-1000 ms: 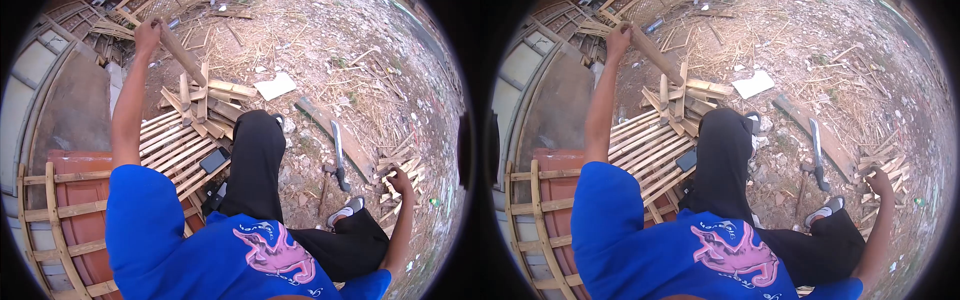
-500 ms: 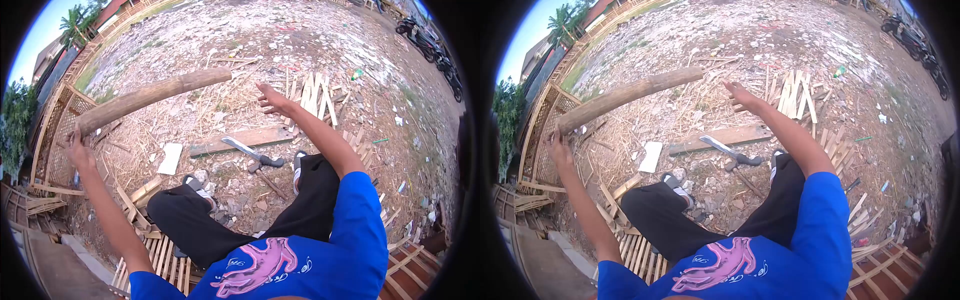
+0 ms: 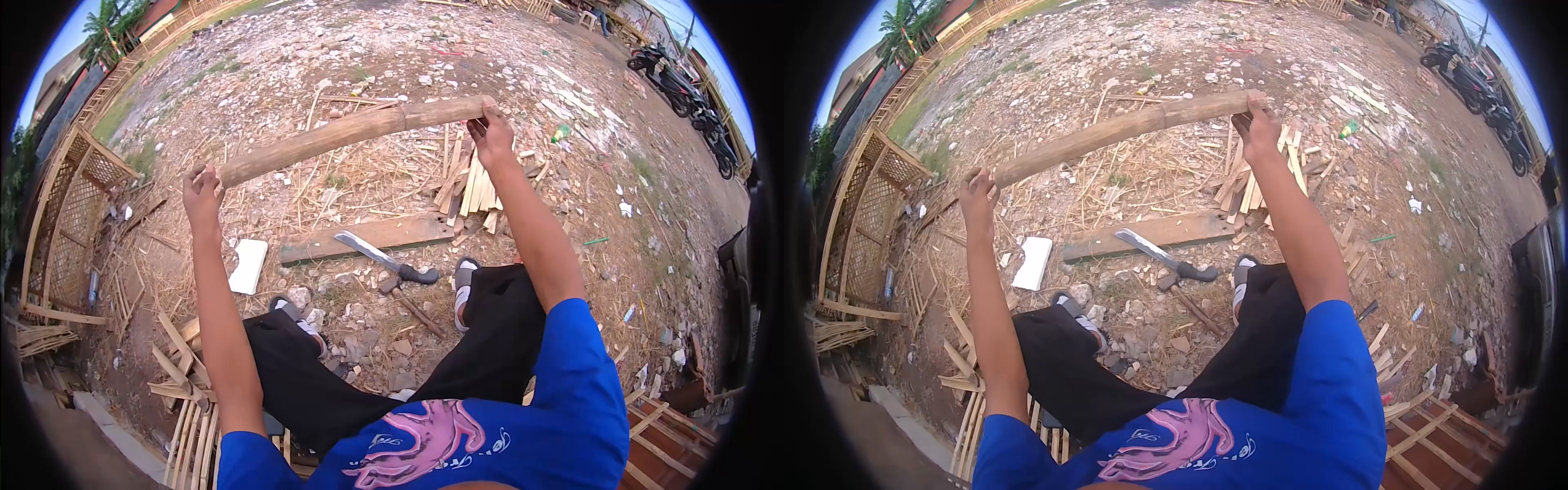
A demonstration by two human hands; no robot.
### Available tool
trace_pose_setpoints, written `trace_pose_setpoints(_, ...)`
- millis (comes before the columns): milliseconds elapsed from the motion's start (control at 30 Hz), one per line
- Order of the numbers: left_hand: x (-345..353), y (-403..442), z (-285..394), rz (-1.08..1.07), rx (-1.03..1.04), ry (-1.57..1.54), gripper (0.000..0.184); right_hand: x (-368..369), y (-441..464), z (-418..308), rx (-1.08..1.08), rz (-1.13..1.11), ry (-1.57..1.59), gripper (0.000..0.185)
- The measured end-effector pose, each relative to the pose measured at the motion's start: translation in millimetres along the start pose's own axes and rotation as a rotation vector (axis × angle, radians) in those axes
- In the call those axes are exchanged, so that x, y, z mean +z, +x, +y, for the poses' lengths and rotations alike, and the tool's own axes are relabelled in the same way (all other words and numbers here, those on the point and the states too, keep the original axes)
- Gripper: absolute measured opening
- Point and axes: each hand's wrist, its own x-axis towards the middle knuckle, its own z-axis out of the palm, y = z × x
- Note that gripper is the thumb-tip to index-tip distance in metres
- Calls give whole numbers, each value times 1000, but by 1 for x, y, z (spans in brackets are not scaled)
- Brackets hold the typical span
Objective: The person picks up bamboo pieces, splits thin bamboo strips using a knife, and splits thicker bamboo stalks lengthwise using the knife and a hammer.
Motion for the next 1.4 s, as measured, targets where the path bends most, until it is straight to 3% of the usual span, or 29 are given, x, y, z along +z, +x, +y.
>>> trace_pose_setpoints(100, -8, 16, -36, 63, 139, 290, 33, 6, -5, -1, -96, -22, -204, 32)
trace_pose_setpoints(267, 30, -11, -17, -43, 155, 313, 36, 26, -33, 34, -264, -162, -558, 30)
trace_pose_setpoints(367, 43, -8, -30, -69, 234, 362, 40, 34, -36, 56, -544, -256, -965, 25)
trace_pose_setpoints(500, 53, -13, -36, -146, 249, 448, 45, 54, -73, 62, -642, -614, -1036, 20)
trace_pose_setpoints(567, 60, -21, -24, -248, 141, 484, 49, 59, -88, 66, -676, -706, -1066, 18)
trace_pose_setpoints(600, 64, -26, -20, -300, 86, 504, 50, 59, -88, 70, -669, -741, -1091, 18)
trace_pose_setpoints(700, 73, -39, -33, -467, 312, 534, 58, 59, -95, 86, -630, -847, -1121, 18)
trace_pose_setpoints(800, 91, -75, -12, -674, 397, 659, 61, 67, -109, 89, -687, -1003, -1051, 11)
trace_pose_setpoints(900, 100, -81, -24, -760, 684, 616, 56, 72, -118, 104, -654, -1075, -1079, 15)
trace_pose_setpoints(1000, 101, -73, -39, -885, 635, 682, 48, 82, -124, 110, -671, -1155, -1066, 17)
trace_pose_setpoints(1067, 101, -74, -40, -877, 592, 653, 43, 83, -124, 116, -584, -1112, -977, 22)
trace_pose_setpoints(1133, 101, -67, -41, -885, 533, 649, 46, 83, -117, 117, -515, -1131, -1106, 29)
trace_pose_setpoints(1267, 96, -59, -46, -813, 515, 682, 27, 74, -107, 116, -446, -1153, -1205, 41)
trace_pose_setpoints(1300, 97, -60, -43, -748, 576, 669, 22, 69, -104, 116, -490, -1173, -1269, 43)
trace_pose_setpoints(1400, 95, -54, -41, -594, 591, 641, 24, 44, -91, 121, -191, -1167, -1747, 37)
